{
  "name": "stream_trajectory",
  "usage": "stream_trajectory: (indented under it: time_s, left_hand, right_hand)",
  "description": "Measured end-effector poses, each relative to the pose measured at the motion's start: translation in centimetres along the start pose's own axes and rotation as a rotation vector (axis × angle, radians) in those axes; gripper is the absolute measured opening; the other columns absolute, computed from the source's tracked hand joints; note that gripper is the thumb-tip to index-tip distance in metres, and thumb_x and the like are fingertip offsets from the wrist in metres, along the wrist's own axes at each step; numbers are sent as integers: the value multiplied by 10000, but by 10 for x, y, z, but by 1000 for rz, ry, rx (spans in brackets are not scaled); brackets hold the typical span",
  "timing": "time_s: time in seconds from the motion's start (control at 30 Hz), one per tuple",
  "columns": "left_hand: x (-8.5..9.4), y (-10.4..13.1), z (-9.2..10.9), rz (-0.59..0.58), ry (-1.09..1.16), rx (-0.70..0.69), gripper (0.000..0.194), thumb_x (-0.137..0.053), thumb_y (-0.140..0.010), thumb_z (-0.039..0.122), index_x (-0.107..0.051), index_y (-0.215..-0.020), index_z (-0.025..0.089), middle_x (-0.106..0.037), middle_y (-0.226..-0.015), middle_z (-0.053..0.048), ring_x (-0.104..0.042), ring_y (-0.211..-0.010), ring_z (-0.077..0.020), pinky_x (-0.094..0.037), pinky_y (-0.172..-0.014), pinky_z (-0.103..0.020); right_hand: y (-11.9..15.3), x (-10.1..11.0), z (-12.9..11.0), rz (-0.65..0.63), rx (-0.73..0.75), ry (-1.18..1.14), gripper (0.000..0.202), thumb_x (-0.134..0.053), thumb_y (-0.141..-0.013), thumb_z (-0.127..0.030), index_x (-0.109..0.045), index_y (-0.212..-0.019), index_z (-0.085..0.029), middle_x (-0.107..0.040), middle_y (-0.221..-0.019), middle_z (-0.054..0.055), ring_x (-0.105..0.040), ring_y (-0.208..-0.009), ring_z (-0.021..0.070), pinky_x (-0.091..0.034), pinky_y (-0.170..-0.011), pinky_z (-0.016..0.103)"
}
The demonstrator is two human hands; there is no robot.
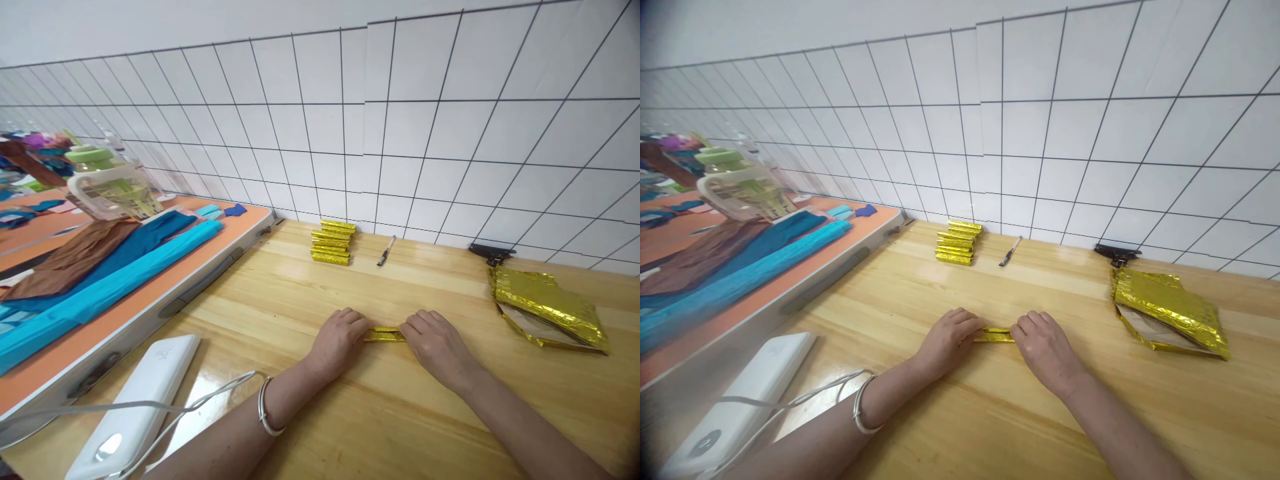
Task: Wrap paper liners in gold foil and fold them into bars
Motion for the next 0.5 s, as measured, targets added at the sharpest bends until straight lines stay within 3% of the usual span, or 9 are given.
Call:
stream_trajectory:
  time_s: [0.27,0.5]
  left_hand:
    - [2,-3,-13,-18,-10,65,192,-444,-889,235,-628,-935,208,-595,-813,-42,-534,-822,-166,-409,-767,-285]
    - [5,-2,-7,-68,-77,48,172,-464,-882,283,-607,-940,208,-592,-831,-42,-537,-825,-173,-415,-760,-289]
  right_hand:
    - [3,-2,1,22,-26,23,202,-431,-849,-72,-562,-746,-186,-547,-729,47,-451,-718,180,-319,-673,315]
    - [6,-7,4,18,-62,45,204,-421,-844,-65,-564,-763,-187,-542,-722,52,-453,-723,190,-323,-680,327]
Point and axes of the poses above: each hand's wrist, its own y-axis away from the middle knuckle, its own x-axis out of the back of the hand, z = x × y, the point moved 10 cm from there along -y, towards the middle knuckle
